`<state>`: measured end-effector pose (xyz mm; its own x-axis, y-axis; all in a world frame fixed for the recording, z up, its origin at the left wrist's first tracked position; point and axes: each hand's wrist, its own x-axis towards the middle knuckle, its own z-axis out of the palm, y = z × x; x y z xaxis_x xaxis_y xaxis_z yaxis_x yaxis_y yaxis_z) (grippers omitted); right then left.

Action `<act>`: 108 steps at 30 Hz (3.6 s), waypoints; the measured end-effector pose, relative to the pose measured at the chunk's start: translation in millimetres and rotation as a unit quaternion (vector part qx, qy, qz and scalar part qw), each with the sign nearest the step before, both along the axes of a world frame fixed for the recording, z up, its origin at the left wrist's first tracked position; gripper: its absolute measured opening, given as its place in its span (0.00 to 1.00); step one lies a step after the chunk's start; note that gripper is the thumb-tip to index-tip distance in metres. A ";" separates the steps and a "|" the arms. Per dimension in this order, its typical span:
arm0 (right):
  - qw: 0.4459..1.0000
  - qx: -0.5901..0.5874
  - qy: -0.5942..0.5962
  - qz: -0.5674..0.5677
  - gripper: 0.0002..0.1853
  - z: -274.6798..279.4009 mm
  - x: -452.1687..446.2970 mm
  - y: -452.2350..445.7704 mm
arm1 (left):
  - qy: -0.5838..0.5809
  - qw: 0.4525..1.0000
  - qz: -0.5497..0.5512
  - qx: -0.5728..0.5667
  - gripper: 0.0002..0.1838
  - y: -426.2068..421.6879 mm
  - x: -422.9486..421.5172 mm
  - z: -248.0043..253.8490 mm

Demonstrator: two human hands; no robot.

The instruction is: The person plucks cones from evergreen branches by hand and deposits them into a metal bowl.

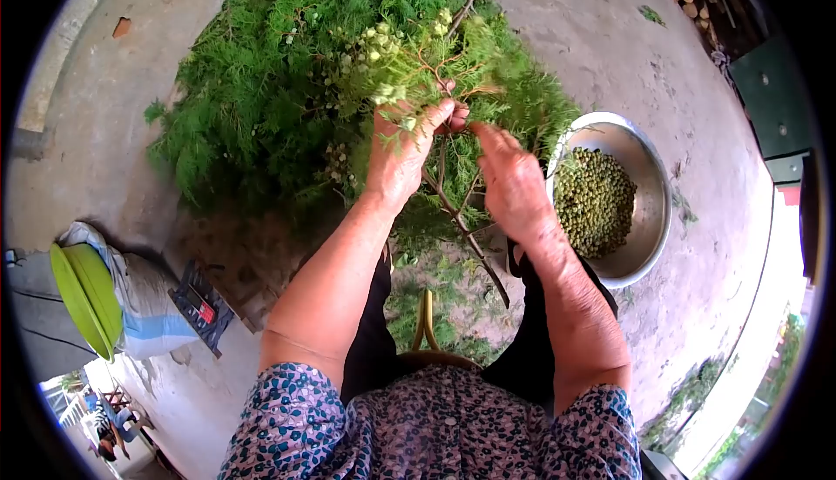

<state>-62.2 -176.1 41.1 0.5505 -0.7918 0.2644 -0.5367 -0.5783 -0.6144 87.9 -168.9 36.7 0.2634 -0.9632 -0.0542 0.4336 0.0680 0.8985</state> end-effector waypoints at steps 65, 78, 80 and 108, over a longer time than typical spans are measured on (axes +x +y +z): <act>0.872 0.366 -0.316 -0.075 0.10 2.5 -6.1 -24.2 | -0.093 0.989 -0.079 0.082 0.15 1.2 6.9 5.7; 0.713 0.462 -0.524 -0.052 0.05 7.0 -3.3 -21.7 | -0.107 0.990 -0.060 0.065 0.15 3.0 -2.5 5.8; 0.696 0.443 -0.560 -0.081 0.05 4.5 -2.0 -22.8 | -0.031 0.995 -0.080 0.045 0.16 0.5 -0.2 -14.1; 0.850 0.336 -0.397 -0.080 0.10 12.0 9.5 -13.0 | 0.080 0.985 -0.127 0.085 0.17 2.9 1.4 11.9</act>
<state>-52.7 -189.1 53.0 0.2815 -0.9587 -0.0399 0.1622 0.0885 -0.9828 89.3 -166.0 48.6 -0.0091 -0.9703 -0.2417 0.5546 -0.2061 0.8062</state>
